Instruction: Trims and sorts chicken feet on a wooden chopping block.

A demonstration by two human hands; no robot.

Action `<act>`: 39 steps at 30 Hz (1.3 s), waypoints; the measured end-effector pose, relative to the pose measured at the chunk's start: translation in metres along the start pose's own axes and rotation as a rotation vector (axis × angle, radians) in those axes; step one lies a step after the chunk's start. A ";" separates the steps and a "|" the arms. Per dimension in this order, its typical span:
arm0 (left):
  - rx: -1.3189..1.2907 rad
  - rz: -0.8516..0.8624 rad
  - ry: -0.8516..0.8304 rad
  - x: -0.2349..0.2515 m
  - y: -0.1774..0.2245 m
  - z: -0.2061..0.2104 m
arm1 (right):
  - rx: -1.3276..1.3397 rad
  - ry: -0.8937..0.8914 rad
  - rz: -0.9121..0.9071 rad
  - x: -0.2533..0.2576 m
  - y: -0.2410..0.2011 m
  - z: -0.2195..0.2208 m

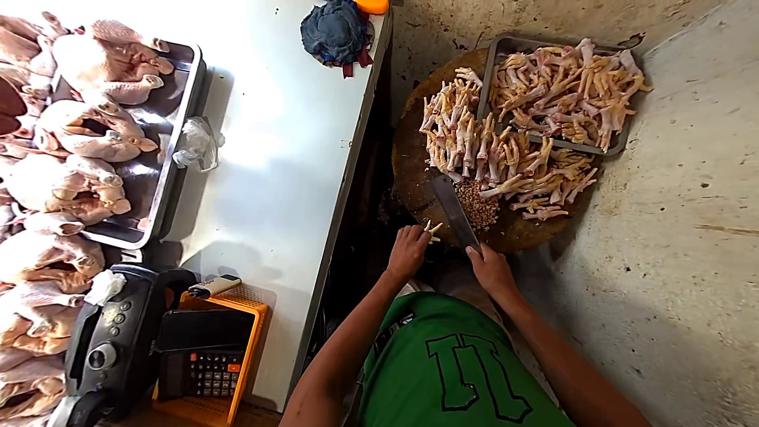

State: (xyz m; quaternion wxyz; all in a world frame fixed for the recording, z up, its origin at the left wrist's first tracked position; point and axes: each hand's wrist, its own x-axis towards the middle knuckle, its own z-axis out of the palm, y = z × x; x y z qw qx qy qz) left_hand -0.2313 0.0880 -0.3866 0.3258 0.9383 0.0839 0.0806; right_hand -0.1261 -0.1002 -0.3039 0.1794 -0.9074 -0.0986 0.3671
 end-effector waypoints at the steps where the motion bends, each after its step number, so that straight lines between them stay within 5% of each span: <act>1: 0.016 -0.011 -0.030 0.000 0.001 0.000 | 0.018 0.057 -0.024 -0.008 -0.004 -0.002; 5: 0.067 -0.059 -0.150 0.000 0.002 0.005 | 0.080 0.260 -0.199 -0.026 -0.007 0.015; 10: -0.006 -0.071 -0.002 -0.003 0.001 0.004 | -0.031 -0.062 0.041 -0.001 0.001 0.023; 13: -0.334 -0.388 0.131 -0.003 0.017 0.000 | 0.081 -0.038 0.055 0.007 0.010 0.014; 17: -0.555 -0.823 0.089 0.012 0.022 0.006 | -0.006 0.024 0.043 -0.007 -0.019 -0.008; 21: -0.511 -0.842 0.057 0.014 0.030 0.013 | 0.006 0.240 -0.180 -0.025 -0.028 0.006; 27: -0.445 -0.814 0.095 0.016 0.033 0.016 | -0.219 -0.035 -0.010 -0.008 -0.025 0.017; 33: -0.452 -0.886 0.048 0.021 0.043 0.019 | -0.059 0.315 -0.253 -0.028 -0.019 0.022; 39: -0.498 -0.933 0.098 0.019 0.044 0.029 | -0.185 -0.088 0.015 0.001 -0.015 0.017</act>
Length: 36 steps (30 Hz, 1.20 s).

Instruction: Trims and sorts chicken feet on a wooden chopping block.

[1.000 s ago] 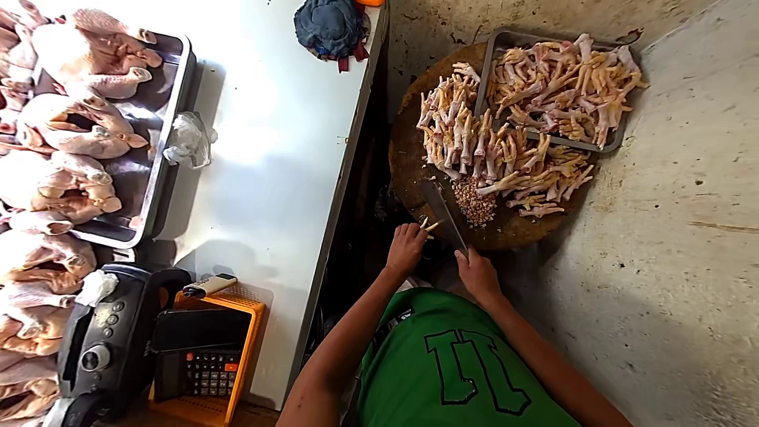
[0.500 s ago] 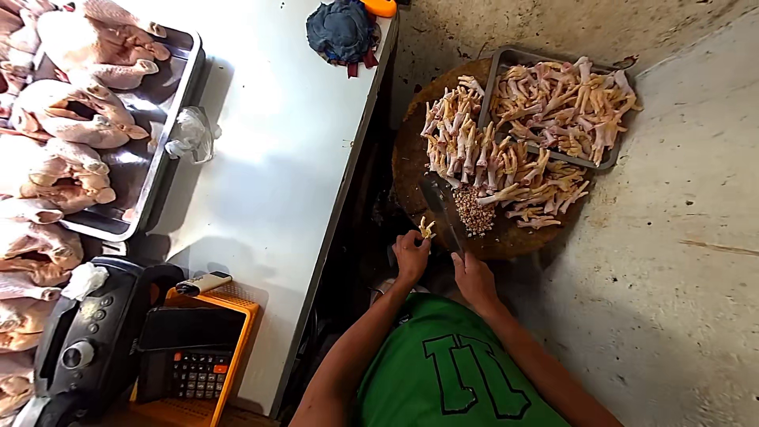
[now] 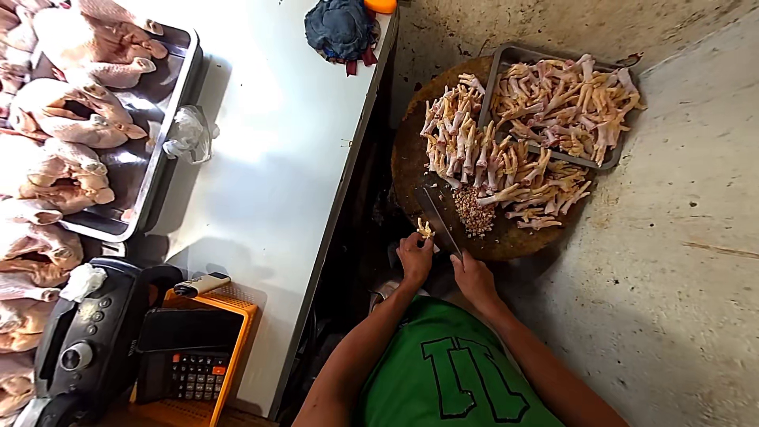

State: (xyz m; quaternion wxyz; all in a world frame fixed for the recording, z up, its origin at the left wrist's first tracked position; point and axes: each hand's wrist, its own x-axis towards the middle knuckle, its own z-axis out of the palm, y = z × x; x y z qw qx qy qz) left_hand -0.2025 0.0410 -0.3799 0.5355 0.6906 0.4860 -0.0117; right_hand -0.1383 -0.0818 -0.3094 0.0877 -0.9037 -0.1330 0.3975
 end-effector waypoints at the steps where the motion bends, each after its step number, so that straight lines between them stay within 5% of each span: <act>1: -0.046 0.001 0.032 -0.001 0.000 -0.001 | 0.055 -0.036 -0.001 0.006 0.006 -0.006; 4: -0.163 0.096 0.159 -0.009 0.022 -0.021 | 0.226 -0.100 -0.037 0.030 0.032 -0.024; 8: -0.204 0.459 0.246 -0.013 0.084 -0.037 | 0.181 -0.087 -0.042 0.043 0.044 -0.056; 13: 0.263 0.860 0.105 0.023 0.157 0.001 | 0.103 -0.119 -0.023 0.038 0.032 -0.064; 17: 0.792 0.817 -0.174 0.056 0.192 0.045 | 0.065 -0.152 -0.015 0.035 0.029 -0.064; 21: 0.809 0.827 -0.300 0.078 0.247 0.074 | 0.101 -0.145 -0.010 0.037 0.034 -0.065; 24: 0.753 0.861 -0.241 0.124 0.291 0.110 | 0.107 -0.157 -0.039 0.038 0.036 -0.066; 28: 0.909 0.623 -0.301 0.178 0.326 0.149 | 0.117 -0.180 -0.032 0.040 0.038 -0.069; 36: 0.878 0.713 -0.204 0.100 0.309 0.099 | 0.174 -0.199 -0.052 0.041 0.046 -0.068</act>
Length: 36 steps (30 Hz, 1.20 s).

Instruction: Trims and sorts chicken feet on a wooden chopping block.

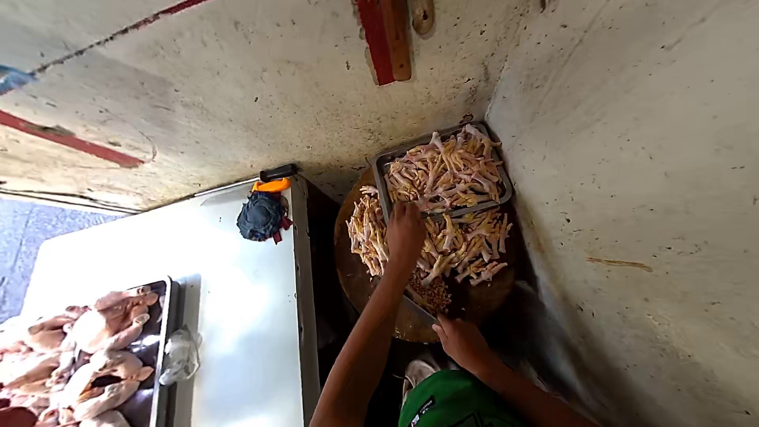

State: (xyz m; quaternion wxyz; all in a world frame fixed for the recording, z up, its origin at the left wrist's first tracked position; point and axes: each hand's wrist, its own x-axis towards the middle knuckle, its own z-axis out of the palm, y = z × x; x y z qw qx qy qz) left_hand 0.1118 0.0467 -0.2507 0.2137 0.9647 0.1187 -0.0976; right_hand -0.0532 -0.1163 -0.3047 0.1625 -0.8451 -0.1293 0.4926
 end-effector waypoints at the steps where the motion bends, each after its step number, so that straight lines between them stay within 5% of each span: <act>1: 0.047 0.002 -0.063 -0.022 0.004 0.006 | 0.009 0.001 -0.004 0.000 0.001 -0.001; 5: 0.172 0.130 -0.203 -0.061 -0.006 0.052 | 0.017 -0.041 0.004 0.001 0.001 -0.004; 9: 0.179 0.144 -0.431 -0.044 0.019 0.017 | 0.009 -0.030 -0.015 0.000 0.003 -0.005; 13: 0.193 0.232 -0.257 0.019 0.035 0.023 | 0.014 -0.034 -0.012 0.000 0.002 -0.003; 17: 0.309 0.062 -0.293 0.074 0.033 0.041 | 0.012 -0.017 -0.009 0.001 0.001 -0.003; 23: 0.377 0.007 -0.196 0.072 0.001 0.006 | 0.010 -0.010 -0.003 0.000 0.002 -0.001; 26: -0.007 -0.105 -0.138 0.045 -0.024 -0.037 | 0.008 0.004 -0.006 0.000 0.001 0.000; 29: -0.780 -0.034 0.036 -0.007 -0.055 -0.055 | -0.004 0.026 -0.002 -0.001 0.002 0.004; 33: -1.688 0.353 -0.201 -0.105 -0.085 -0.061 | -0.016 0.083 0.003 0.002 0.000 0.011; 36: -1.996 0.369 -0.275 -0.166 -0.097 -0.045 | -0.006 0.102 0.022 -0.002 -0.001 0.014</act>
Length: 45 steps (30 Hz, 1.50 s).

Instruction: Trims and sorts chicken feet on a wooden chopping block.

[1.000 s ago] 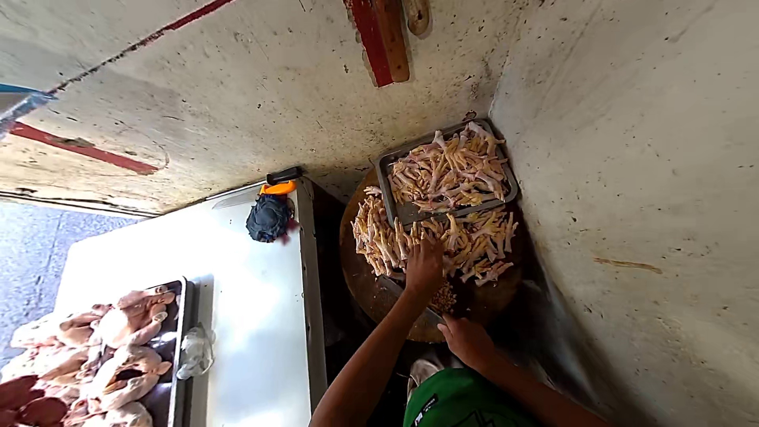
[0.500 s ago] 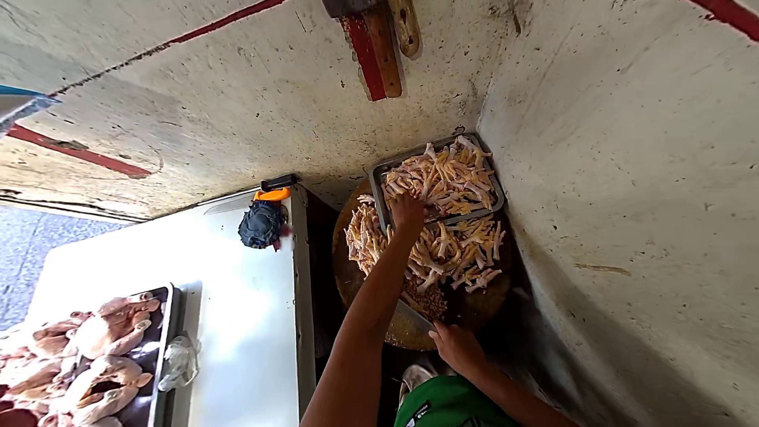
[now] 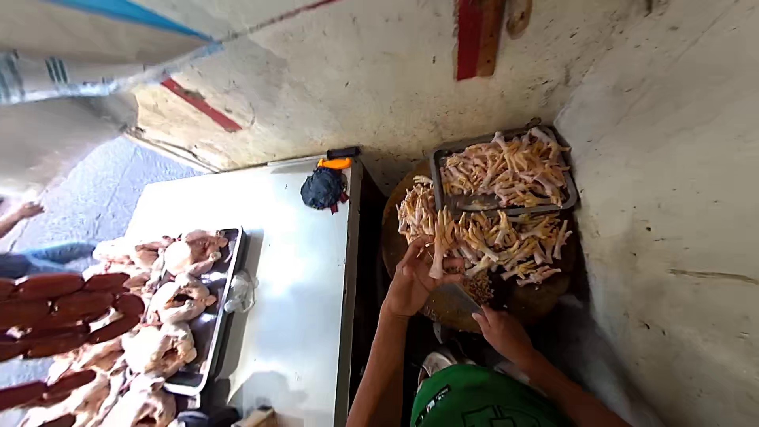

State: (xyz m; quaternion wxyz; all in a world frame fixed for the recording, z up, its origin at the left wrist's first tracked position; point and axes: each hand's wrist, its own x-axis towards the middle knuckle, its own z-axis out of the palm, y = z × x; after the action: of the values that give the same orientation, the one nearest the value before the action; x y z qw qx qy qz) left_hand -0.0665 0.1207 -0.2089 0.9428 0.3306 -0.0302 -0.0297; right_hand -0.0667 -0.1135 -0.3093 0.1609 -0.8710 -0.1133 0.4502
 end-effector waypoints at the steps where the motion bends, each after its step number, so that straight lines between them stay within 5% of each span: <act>1: -0.050 0.006 0.078 -0.016 -0.006 0.001 | 0.007 0.013 0.003 0.001 -0.001 -0.001; 3: 0.042 0.010 0.355 -0.044 -0.023 -0.004 | 0.047 0.051 0.002 0.003 0.002 0.003; 6: 0.592 -0.052 0.740 -0.073 -0.064 -0.035 | 0.109 0.085 -0.014 0.006 0.006 0.006; 9: 1.153 -0.217 0.763 -0.108 -0.103 -0.071 | 0.082 0.133 0.000 -0.004 -0.004 0.011; 12: 1.391 -0.359 0.637 -0.131 -0.122 -0.082 | -0.019 0.187 0.028 -0.024 -0.016 0.021; 19: 1.354 -0.523 0.552 -0.131 -0.114 -0.075 | -0.111 0.167 0.078 -0.045 -0.018 0.047; 23: 1.344 -0.530 0.536 -0.130 -0.114 -0.078 | -0.038 0.314 -0.038 -0.058 -0.018 0.060; 28: 1.429 -0.597 0.453 -0.125 -0.103 -0.084 | -0.108 0.148 0.091 -0.048 -0.022 0.059; 33: 1.576 -0.471 0.203 -0.126 -0.096 -0.105 | 0.009 0.397 -0.162 -0.064 -0.026 0.056; 36: 1.588 -0.462 0.173 -0.124 -0.097 -0.108 | -0.121 0.167 -0.060 -0.040 -0.027 0.051; 39: 1.471 -0.378 0.336 -0.137 -0.108 -0.107 | -0.121 0.036 0.033 -0.024 -0.024 0.040; 42: 1.192 -0.247 0.748 -0.149 -0.129 -0.094 | -0.060 0.138 0.006 -0.036 -0.017 0.037; 45: 0.961 -0.454 0.958 -0.145 -0.139 -0.078 | -0.003 0.302 -0.084 -0.053 -0.005 0.052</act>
State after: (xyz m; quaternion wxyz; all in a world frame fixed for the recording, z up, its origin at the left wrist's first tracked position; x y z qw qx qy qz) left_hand -0.2099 0.0724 -0.3619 0.5732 0.6841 0.4471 -0.0603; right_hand -0.1396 -0.1173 -0.2962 0.1933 -0.9235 -0.1249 0.3069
